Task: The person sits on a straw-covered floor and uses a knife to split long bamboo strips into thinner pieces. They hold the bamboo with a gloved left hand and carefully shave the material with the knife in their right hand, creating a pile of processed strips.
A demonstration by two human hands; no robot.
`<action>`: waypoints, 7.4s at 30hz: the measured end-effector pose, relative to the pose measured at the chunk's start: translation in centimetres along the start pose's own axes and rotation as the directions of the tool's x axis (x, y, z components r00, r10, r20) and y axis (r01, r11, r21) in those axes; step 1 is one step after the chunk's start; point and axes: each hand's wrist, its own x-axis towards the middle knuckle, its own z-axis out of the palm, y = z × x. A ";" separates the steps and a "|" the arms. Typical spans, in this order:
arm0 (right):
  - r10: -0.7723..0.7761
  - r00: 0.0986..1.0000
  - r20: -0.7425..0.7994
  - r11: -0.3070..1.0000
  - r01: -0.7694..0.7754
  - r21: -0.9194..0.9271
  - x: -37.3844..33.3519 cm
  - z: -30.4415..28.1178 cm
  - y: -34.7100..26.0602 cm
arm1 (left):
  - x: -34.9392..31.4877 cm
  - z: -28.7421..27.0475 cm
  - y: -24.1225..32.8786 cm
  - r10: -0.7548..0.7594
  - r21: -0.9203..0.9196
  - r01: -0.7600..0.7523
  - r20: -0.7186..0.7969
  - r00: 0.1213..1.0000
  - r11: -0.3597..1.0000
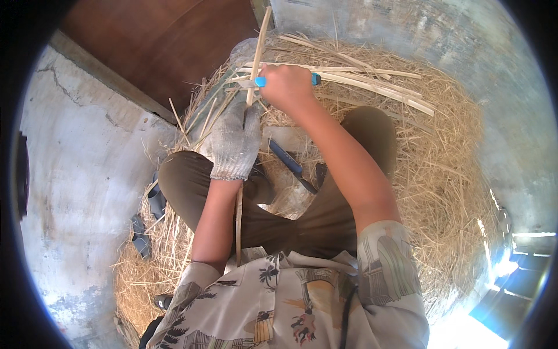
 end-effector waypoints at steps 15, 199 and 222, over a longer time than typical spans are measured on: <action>0.241 0.963 -0.116 0.969 -0.245 -0.020 2.8 -0.8 4.7 | -1.2 0.0 3.2 -0.024 -0.070 0.031 0.093 0.995 0.997; 0.063 0.996 -0.069 0.998 -0.062 0.017 2.2 -2.2 8.9 | -2.6 1.0 3.2 -0.101 -0.399 0.207 0.272 0.957 0.893; 0.599 0.800 0.041 0.793 -0.599 0.114 2.3 -3.7 17.7 | -3.1 1.1 4.5 0.032 -0.149 0.017 0.322 0.946 0.989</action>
